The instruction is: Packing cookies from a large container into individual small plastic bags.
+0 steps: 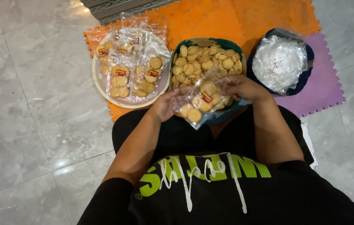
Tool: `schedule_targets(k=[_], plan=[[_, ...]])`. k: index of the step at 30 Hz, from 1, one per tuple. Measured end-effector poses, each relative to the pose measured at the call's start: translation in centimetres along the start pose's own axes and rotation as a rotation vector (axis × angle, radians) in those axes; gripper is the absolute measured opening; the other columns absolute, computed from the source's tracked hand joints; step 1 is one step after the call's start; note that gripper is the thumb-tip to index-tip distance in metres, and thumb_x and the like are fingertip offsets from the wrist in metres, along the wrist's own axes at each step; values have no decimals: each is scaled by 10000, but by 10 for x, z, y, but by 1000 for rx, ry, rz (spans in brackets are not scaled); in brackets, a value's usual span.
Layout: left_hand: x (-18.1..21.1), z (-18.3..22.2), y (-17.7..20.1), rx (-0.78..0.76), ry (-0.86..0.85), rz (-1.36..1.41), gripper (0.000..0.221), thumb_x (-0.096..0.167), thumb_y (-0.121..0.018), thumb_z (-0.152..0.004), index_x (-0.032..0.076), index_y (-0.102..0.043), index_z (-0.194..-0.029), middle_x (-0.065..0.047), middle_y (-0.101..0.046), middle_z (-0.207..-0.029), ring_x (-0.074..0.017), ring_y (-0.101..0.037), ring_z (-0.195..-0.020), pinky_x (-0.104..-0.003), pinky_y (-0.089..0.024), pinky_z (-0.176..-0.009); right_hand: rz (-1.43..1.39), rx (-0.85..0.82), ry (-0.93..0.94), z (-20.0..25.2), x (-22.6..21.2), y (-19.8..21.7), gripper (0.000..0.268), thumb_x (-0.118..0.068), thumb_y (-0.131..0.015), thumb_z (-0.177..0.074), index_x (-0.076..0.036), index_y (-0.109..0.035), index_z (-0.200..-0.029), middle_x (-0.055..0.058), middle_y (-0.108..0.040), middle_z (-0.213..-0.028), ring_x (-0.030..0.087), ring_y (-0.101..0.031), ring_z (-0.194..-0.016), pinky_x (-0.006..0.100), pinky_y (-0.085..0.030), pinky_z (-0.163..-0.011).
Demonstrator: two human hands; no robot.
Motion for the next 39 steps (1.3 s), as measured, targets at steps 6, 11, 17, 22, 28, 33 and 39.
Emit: schedule_targets(k=[6,11,17,22,28,33,39], plan=[[-34,-15,-7,156,42,-200,465,219,-820,-839,-14,-675,-1215,-134,-745,-997,-218,-753,-839,-374,-648,-795,24,262,146,-15,-13,9,439,-2,-826,-807,-47,-719,-1231,48,-664,-843,89,-545,-610,227,-450,-475],[-23,-29,-27,224,-128,-163,363,204,-830,-873,26,-710,-1167,-90,-688,-863,-166,-707,-646,-340,-669,-619,-129,407,200,-20,-22,-6,612,14,-851,-789,-112,-605,-1335,-1,-564,-763,93,-462,-471,180,-367,-377],[-7,-21,-23,313,-215,-149,320,228,-856,-855,9,-747,-1061,-93,-686,-816,-174,-694,-690,-357,-632,-588,-181,519,1,-10,-24,-47,258,-61,-786,-820,-21,-731,-1068,17,-575,-710,78,-475,-477,223,-339,-358],[-16,-19,6,368,-184,-85,315,133,-897,-779,-17,-746,-1012,-139,-697,-781,-228,-699,-659,-397,-623,-588,-242,369,24,-24,-7,-71,166,-67,-833,-814,15,-711,-890,70,-561,-512,126,-517,-360,245,-361,-329],[23,8,-30,401,-236,-98,349,117,-905,-738,-28,-744,-1012,-147,-708,-863,-251,-698,-762,-419,-602,-693,-326,433,1,-32,-1,-76,201,-72,-887,-747,2,-763,-887,86,-681,-707,156,-657,-576,290,-530,-494],[-4,-35,21,439,-224,-101,301,226,-846,-845,-9,-750,-1007,-145,-724,-866,-239,-710,-790,-390,-601,-731,-372,453,22,-32,3,-77,213,-43,-889,-734,30,-768,-893,105,-696,-743,177,-675,-635,322,-563,-563],[-5,-46,28,437,-194,-65,268,214,-842,-848,-14,-757,-959,-156,-723,-832,-243,-708,-720,-376,-606,-681,-367,506,33,-51,27,-64,218,-30,-842,-781,43,-757,-967,109,-674,-779,183,-650,-635,313,-544,-529]])
Point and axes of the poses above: each hand's wrist, its own z-axis away from the middle knuckle, its own y-axis out of the back of the hand, x = y × z, the point moved 8 cm from there along -z, towards the middle knuckle
